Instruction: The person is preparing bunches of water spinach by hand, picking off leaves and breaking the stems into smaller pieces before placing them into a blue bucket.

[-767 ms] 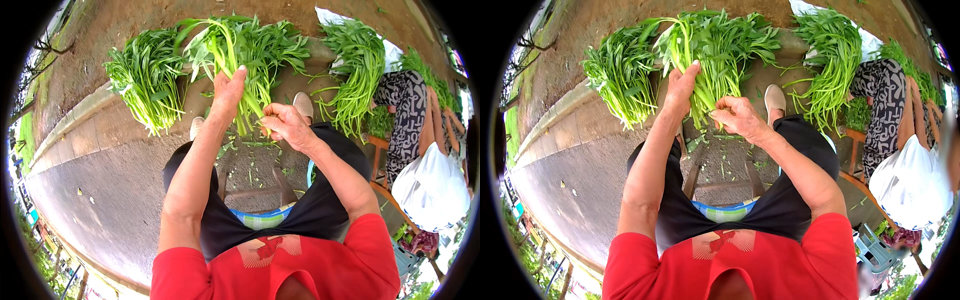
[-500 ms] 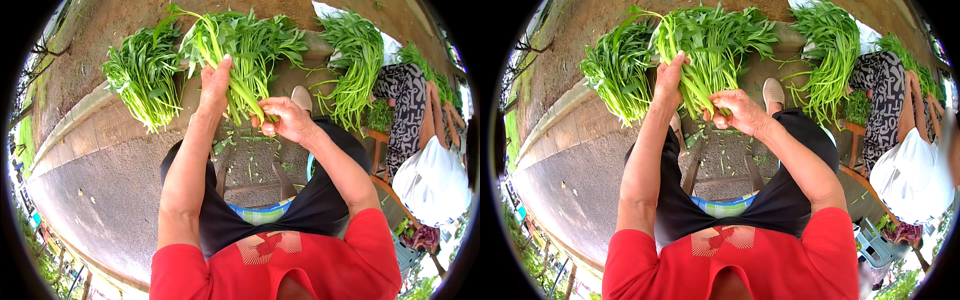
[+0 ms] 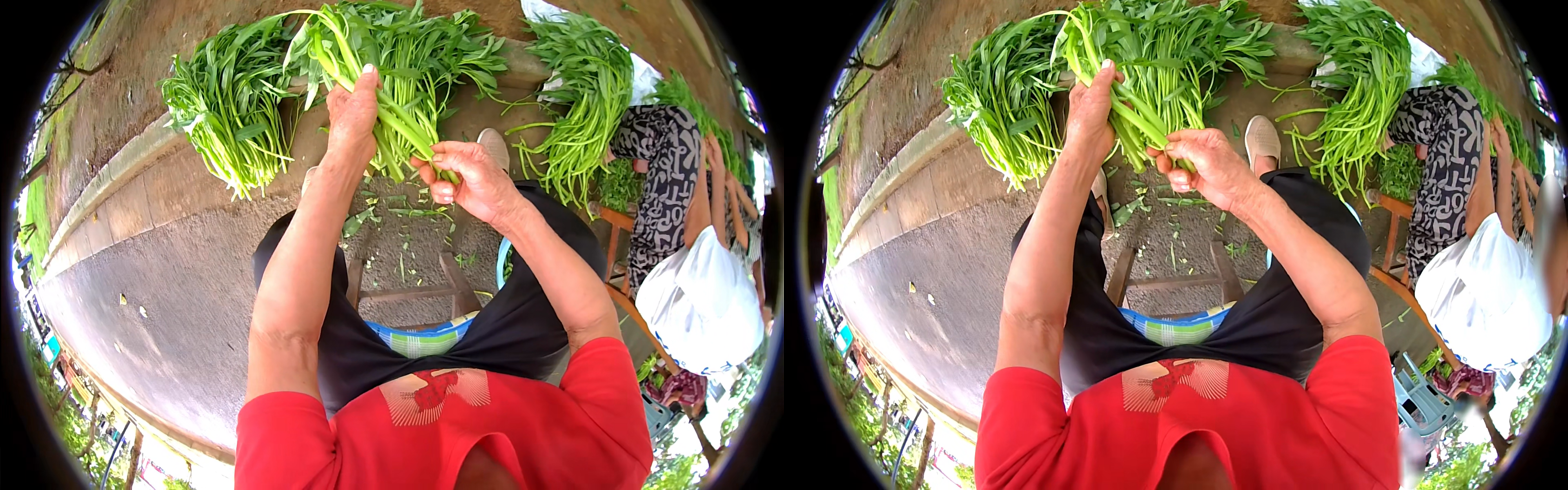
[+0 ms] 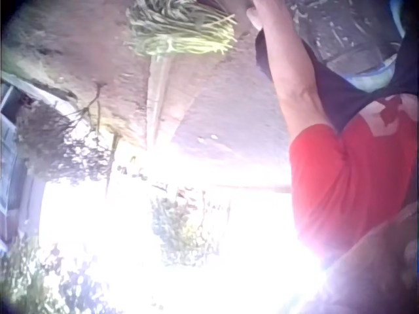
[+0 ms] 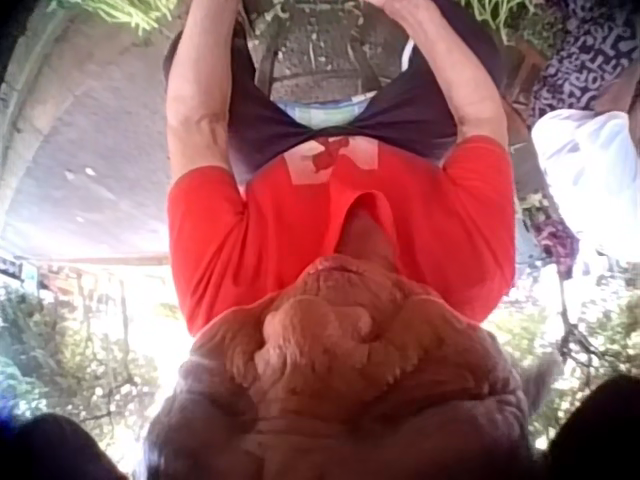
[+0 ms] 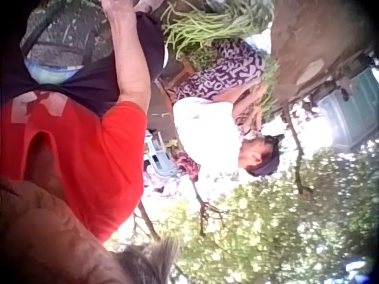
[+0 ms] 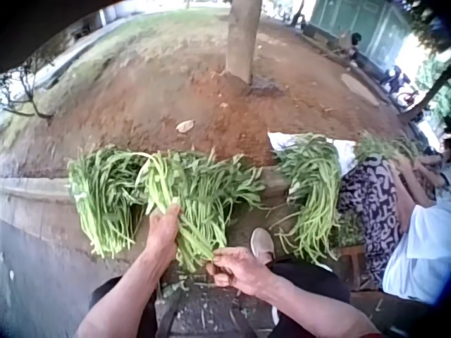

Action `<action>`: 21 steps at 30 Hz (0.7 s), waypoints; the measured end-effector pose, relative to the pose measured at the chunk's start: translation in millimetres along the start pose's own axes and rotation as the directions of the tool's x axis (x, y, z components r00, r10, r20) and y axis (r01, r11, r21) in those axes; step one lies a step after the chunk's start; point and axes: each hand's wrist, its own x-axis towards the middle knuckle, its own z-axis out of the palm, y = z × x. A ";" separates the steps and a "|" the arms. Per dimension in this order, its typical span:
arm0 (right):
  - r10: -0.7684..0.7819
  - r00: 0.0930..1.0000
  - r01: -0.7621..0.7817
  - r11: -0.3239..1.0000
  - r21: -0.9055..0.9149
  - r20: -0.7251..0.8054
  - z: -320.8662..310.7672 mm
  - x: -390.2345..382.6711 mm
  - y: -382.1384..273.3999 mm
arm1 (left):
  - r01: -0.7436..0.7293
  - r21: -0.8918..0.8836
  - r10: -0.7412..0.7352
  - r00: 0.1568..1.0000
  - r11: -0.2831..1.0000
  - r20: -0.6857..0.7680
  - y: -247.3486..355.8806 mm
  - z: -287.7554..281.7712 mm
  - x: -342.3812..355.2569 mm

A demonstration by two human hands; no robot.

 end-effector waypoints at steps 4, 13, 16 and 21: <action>-0.006 0.998 0.002 0.998 -0.058 -0.055 -2.2 1.1 5.1 | -0.018 0.066 0.021 0.998 0.998 -0.057 2.4 4.7 -2.5; -0.100 0.990 0.078 0.975 -0.207 -0.098 2.2 4.5 10.2 | -0.075 0.020 0.077 0.990 0.997 -0.115 1.1 8.6 -6.0; -0.106 0.984 0.068 0.968 -0.242 -0.145 0.3 3.8 12.5 | -0.067 0.032 0.070 0.989 0.997 -0.130 2.8 10.7 -9.5; -0.091 0.990 0.060 0.964 -0.258 -0.112 1.6 2.5 13.4 | -0.057 0.031 0.062 0.982 0.998 -0.176 1.0 10.0 -5.3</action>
